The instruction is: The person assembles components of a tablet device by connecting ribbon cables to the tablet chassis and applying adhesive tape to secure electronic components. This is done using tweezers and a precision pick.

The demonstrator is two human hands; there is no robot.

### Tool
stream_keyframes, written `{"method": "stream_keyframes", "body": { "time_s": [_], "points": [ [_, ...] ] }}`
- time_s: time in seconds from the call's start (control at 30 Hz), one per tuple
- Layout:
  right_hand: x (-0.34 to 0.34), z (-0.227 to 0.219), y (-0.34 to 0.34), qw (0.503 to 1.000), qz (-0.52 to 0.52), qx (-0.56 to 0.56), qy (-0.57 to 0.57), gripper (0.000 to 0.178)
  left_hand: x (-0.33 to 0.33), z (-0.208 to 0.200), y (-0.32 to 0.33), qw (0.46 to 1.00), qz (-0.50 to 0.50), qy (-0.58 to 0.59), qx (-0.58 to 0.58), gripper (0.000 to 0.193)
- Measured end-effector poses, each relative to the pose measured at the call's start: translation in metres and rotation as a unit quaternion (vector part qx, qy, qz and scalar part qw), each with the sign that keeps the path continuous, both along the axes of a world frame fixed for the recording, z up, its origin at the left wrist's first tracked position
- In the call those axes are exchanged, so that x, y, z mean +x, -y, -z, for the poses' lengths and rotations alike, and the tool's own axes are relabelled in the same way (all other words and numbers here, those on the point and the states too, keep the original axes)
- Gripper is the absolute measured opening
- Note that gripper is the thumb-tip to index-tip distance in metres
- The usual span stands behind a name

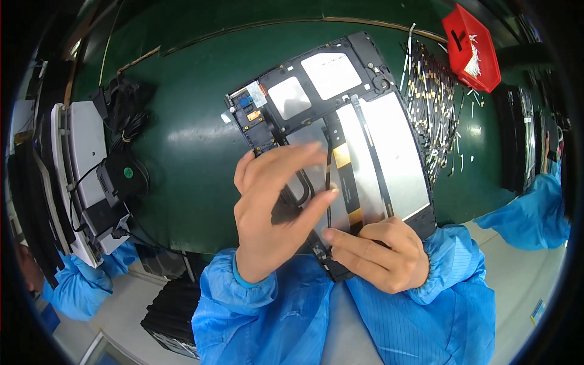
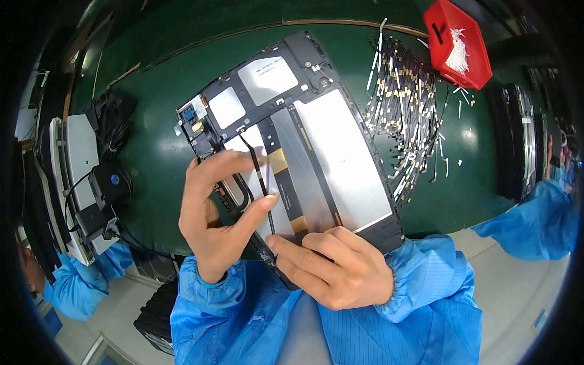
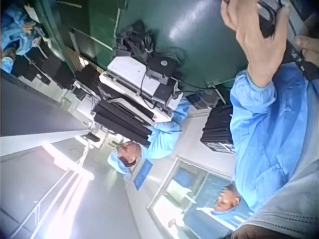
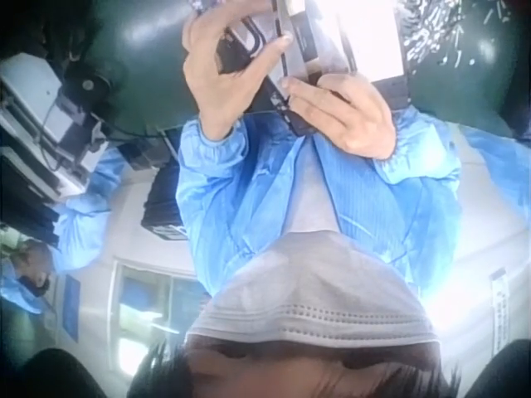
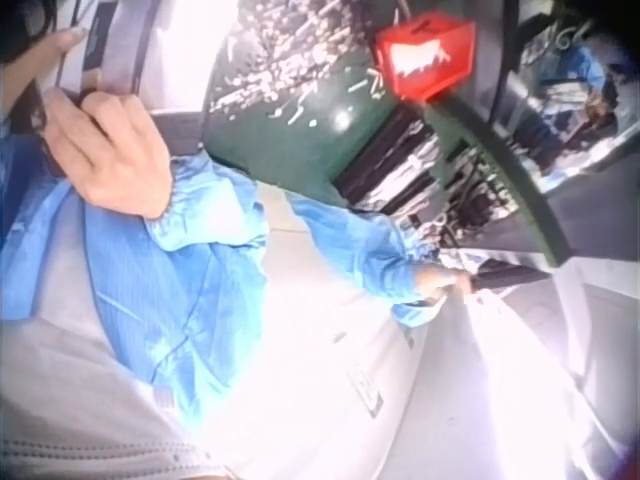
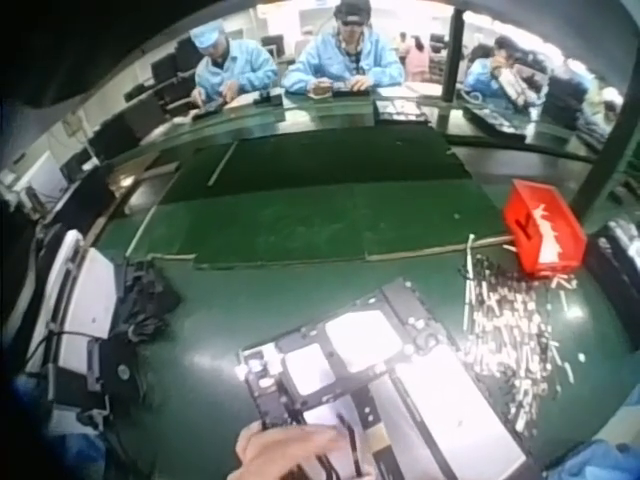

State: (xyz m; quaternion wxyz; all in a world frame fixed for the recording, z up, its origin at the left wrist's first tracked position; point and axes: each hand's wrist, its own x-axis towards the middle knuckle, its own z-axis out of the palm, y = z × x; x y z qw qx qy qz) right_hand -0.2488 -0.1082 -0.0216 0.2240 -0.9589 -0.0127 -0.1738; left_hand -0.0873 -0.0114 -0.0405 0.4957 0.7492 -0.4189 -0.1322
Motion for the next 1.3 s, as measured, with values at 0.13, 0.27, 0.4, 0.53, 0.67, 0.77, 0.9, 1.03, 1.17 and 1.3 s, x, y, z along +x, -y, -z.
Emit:
{"method": "stream_keyframes", "body": {
  "time_s": [0.13,0.27,0.4,0.53,0.67,0.77,0.9,1.03,1.17,1.3],
  "points": [
    [0.0,-0.009,0.0,1.0,-0.003,0.006,-0.024,0.018,0.005,0.032,-0.018,0.987,0.034,0.081,-0.137,0.053],
    [0.001,-0.018,-0.001,0.999,-0.002,0.028,-0.043,0.019,-0.006,0.029,-0.034,0.969,0.058,0.238,-0.008,0.073],
    [-0.001,-0.027,0.016,0.986,0.005,0.158,-0.061,0.026,0.003,0.025,-0.023,0.968,0.054,0.245,0.026,0.081],
    [0.011,-0.043,0.02,0.982,0.016,0.057,-0.179,0.052,0.014,0.03,-0.012,0.974,0.045,0.222,0.013,0.082],
    [0.012,-0.042,0.014,0.976,0.0,-0.007,-0.218,0.061,0.015,0.025,-0.011,0.978,0.039,0.203,0.015,0.073],
    [0.007,-0.042,0.011,0.97,-0.028,-0.059,-0.233,0.062,0.016,0.03,-0.006,0.978,0.037,0.206,-0.008,0.066],
    [-0.005,-0.045,-0.003,0.962,-0.065,-0.094,-0.247,0.061,0.016,0.034,-0.006,0.977,0.024,0.209,-0.028,0.06],
    [-0.01,-0.036,-0.011,0.957,-0.087,-0.156,-0.228,0.059,0.015,0.032,-0.008,0.978,0.027,0.207,-0.024,0.046],
    [-0.012,-0.033,-0.013,0.958,-0.077,-0.178,-0.21,0.057,0.011,0.021,0.001,0.99,0.02,0.133,-0.048,0.028],
    [-0.013,-0.03,-0.012,0.964,-0.079,-0.152,-0.202,0.059,0.0,0.019,-0.001,0.999,0.007,-0.006,-0.044,0.058]
  ]
}}
